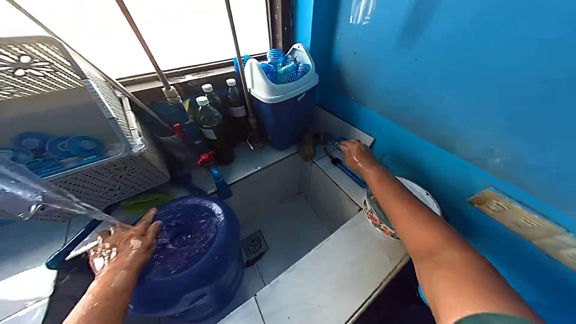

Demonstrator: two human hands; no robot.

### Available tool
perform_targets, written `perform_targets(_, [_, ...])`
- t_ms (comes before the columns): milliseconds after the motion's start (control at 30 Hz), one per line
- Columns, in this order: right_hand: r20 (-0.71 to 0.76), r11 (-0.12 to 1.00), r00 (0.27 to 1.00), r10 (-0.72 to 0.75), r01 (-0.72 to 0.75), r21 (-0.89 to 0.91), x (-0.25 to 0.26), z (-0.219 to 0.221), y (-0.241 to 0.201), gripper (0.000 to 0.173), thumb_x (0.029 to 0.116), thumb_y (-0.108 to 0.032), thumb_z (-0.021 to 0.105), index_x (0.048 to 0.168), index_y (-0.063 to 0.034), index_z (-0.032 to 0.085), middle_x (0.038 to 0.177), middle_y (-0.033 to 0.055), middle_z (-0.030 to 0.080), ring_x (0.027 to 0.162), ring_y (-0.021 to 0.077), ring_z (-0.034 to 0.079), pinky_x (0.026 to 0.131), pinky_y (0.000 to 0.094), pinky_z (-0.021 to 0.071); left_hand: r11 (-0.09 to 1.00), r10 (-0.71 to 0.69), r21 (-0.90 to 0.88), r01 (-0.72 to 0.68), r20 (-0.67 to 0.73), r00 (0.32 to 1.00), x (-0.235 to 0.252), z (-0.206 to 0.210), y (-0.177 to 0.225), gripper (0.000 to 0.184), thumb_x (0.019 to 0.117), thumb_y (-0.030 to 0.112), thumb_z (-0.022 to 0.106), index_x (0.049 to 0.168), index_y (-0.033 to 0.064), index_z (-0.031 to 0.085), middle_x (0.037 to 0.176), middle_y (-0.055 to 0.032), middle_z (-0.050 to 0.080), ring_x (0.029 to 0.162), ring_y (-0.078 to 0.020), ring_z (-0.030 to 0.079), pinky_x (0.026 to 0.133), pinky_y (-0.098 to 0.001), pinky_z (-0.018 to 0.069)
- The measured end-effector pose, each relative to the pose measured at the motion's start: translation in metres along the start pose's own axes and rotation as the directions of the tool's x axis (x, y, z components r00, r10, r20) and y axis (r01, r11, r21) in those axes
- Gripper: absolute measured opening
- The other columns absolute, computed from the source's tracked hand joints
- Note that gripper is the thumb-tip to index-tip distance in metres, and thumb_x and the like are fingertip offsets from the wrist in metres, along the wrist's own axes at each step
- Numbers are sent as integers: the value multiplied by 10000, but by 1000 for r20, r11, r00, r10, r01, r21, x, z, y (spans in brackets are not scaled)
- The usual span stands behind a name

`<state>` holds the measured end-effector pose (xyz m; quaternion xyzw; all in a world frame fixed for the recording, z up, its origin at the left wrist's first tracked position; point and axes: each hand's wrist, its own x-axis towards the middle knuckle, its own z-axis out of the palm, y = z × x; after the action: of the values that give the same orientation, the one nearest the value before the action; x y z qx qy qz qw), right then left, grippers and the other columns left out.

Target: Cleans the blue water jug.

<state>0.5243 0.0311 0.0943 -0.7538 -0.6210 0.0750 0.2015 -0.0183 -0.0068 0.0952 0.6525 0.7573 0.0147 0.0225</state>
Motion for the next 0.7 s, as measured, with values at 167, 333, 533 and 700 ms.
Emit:
perform_targets(167, [267,975,962,57,4,-222,30,-1,-46,446,1119,-249,390,1299,85,625,1338,342,596,1297,518,542,1042,704,404,988,-153,11,153,80,985,3,-10,13,485,1082,395,466,1542,240,473,1511,-383,384,1398,-587,360,1040,-753,338])
perform_targets(333, [442,855,775,-453,236,463,-89,110,-182,520,1098,-270,442,1461,100,472,1450,311,529,1370,378,524,1172,476,396,994,-70,-91,64,-64,995,5,15,-10,490,1061,325,518,1498,102,512,1538,-312,401,1424,-512,373,1113,-690,330])
perform_targets(533, [441,736,601,-666,436,518,-70,186,-339,461,1075,-133,449,1495,58,441,1534,283,454,1446,399,433,1200,555,338,971,117,-224,-80,159,980,-57,34,27,812,1060,528,359,1593,-66,209,1680,-274,126,1577,-399,79,1257,-591,44])
perform_targets(700, [401,420,636,-659,-130,898,-97,166,-457,252,1000,64,410,1101,111,636,936,148,690,784,165,677,769,321,584,981,86,-185,-55,163,983,-54,20,0,783,1056,585,333,1587,10,314,1663,-202,269,1572,-355,150,1266,-556,10])
